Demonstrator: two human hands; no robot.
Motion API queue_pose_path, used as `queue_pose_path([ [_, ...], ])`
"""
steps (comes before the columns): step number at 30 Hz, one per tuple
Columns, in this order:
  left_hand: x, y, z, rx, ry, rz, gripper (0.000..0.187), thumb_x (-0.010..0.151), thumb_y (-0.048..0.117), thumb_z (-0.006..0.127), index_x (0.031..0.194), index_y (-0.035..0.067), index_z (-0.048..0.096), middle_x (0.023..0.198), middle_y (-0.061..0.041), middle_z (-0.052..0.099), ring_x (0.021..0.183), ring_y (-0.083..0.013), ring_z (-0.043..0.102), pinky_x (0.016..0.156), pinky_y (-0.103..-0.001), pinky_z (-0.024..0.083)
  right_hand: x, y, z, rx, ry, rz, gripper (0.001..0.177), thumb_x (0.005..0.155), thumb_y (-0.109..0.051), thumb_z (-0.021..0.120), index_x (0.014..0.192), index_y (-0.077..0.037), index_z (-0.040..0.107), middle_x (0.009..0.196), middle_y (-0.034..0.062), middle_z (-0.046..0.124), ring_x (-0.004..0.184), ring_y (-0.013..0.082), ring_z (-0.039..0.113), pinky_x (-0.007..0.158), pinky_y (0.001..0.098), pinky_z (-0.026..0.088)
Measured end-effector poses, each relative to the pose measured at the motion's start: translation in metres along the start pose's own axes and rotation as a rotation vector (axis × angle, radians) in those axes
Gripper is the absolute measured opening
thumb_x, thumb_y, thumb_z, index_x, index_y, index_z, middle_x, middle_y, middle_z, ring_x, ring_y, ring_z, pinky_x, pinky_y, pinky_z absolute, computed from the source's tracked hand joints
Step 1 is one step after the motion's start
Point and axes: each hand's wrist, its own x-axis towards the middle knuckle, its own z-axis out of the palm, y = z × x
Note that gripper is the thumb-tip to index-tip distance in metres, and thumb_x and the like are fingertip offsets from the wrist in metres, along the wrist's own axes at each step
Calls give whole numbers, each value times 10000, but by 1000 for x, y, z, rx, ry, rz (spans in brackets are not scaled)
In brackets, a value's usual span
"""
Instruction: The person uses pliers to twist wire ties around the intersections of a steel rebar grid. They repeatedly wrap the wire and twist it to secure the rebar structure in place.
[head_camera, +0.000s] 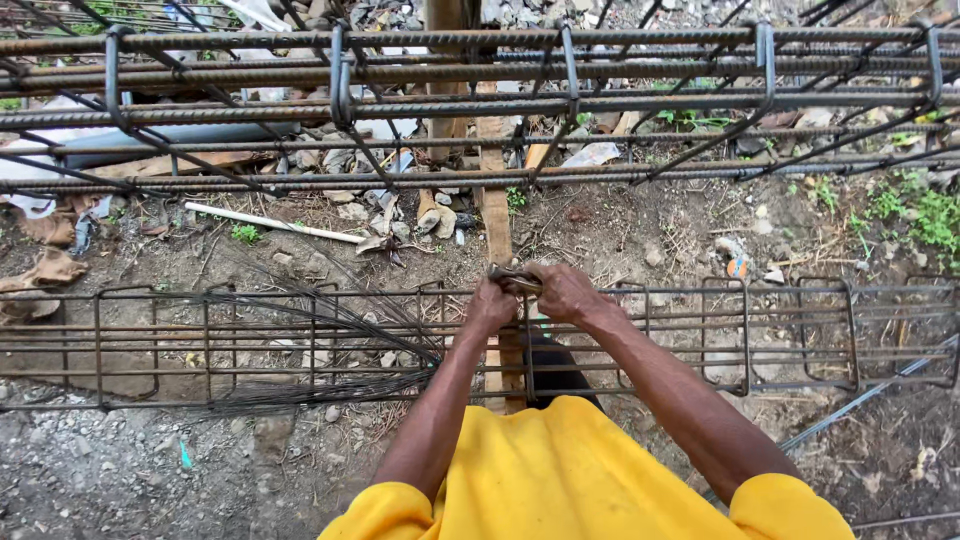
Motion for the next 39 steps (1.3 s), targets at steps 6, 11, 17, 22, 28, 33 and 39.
queue_pose_path([
  [6,41,-113,54,-61,328,754,49,866,14,557,906,37,574,749,-170,621,692,-324,659,656,-420,585,25,27,14,-119,-14,-97,725,862,2,472,1554,-208,426,931,157,747,652,206,659,591,311,549],
  [11,24,-81,50,532,949,949,158,909,209,584,1040,169,504,863,-74,524,781,-207,548,676,-350,497,11,14,-5,-221,8,-181,582,826,-43,533,1399,-138,574,984,125,742,856,263,720,722,361,596],
  [17,25,-96,86,480,733,503,185,869,318,744,734,210,679,1045,-70,656,1175,-307,569,927,-515,448,6,15,-1,-238,46,-249,468,796,-28,555,1252,-103,632,948,142,740,888,309,735,769,408,617],
  [22,33,-103,94,498,832,536,131,706,221,819,809,218,740,1121,-18,680,1208,-290,548,878,-480,439,15,29,11,-286,50,-288,393,791,-46,607,1173,-126,648,906,102,731,867,294,731,769,417,603],
  [28,27,-97,89,470,731,380,122,833,336,762,848,219,732,1120,-52,683,1174,-276,577,948,-511,444,34,31,19,-327,7,-219,421,788,-81,560,1201,-121,633,799,31,671,763,201,643,704,332,549],
  [33,30,-100,91,480,813,481,283,834,349,771,1074,211,706,1263,-64,600,1261,-278,519,945,-475,429,68,55,48,-158,-19,87,303,897,-403,560,1037,-216,753,981,136,754,1032,393,707,880,545,567],
  [39,25,-103,92,515,861,605,275,841,283,738,1082,159,693,1215,-86,582,1266,-295,515,1004,-480,375,49,28,21,974,-53,454,98,851,-86,613,827,4,584,573,6,488,411,158,552,406,319,497],
])
